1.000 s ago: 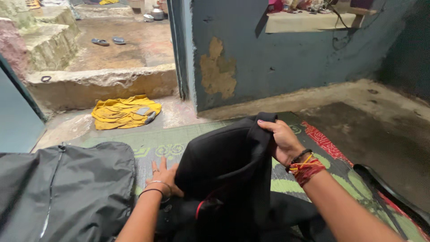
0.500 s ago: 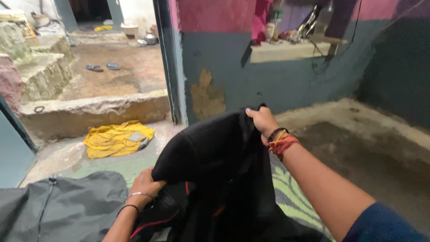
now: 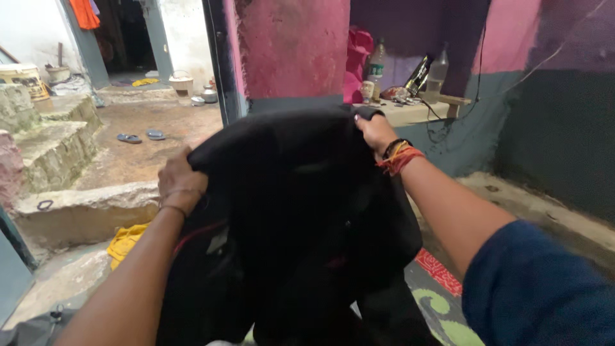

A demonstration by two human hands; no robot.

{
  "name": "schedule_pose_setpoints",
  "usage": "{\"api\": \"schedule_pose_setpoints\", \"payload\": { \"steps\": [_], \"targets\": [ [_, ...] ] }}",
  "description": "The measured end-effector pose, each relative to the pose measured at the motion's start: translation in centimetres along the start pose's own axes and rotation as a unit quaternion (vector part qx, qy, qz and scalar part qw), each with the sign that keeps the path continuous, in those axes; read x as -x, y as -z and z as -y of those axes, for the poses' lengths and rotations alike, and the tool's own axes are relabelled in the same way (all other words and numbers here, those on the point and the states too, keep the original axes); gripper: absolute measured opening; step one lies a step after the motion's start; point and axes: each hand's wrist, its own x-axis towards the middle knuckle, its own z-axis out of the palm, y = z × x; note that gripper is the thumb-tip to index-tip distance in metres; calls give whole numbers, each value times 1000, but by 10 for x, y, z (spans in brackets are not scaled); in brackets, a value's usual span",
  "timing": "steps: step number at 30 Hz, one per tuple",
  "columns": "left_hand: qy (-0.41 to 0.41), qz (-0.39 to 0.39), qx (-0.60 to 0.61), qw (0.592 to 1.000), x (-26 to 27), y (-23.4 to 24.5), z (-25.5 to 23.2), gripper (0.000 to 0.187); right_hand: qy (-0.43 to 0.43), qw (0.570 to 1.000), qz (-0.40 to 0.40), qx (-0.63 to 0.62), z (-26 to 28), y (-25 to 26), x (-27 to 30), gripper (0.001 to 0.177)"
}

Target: The person cleans the interior and exterior of a suit jacket using a cloth, then places it on a hanger, buttons it, and smooths it out.

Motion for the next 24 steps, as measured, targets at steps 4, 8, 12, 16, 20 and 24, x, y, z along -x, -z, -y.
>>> {"api": "schedule_pose_setpoints", "payload": {
  "steps": [4, 8, 12, 16, 20, 24],
  "targets": [
    [13, -78, 33, 996, -33, 22, -42, 26, 118, 980, -7, -162, 42, -2, -35, 34],
    [-55, -134, 78, 986, -30, 34, -53, 25, 59, 911, 32, -407, 86, 11, -27, 29],
    [-104, -64, 16, 992, 19, 6, -32, 32, 15, 922, 62, -382, 62, 29, 31, 30],
    [-167, 59, -8, 984, 120, -34, 6, 49, -252, 903, 68, -341, -47, 40, 98, 34],
    [-145, 243, -16, 959, 211, -62, 27, 53, -363, 839, 94, -394, -186, 60, 152, 42],
    [-228, 439, -53, 867, 299, -90, 32, 44, -448, 869, -60, -202, -275, 82, 236, 49]
  ]
}}
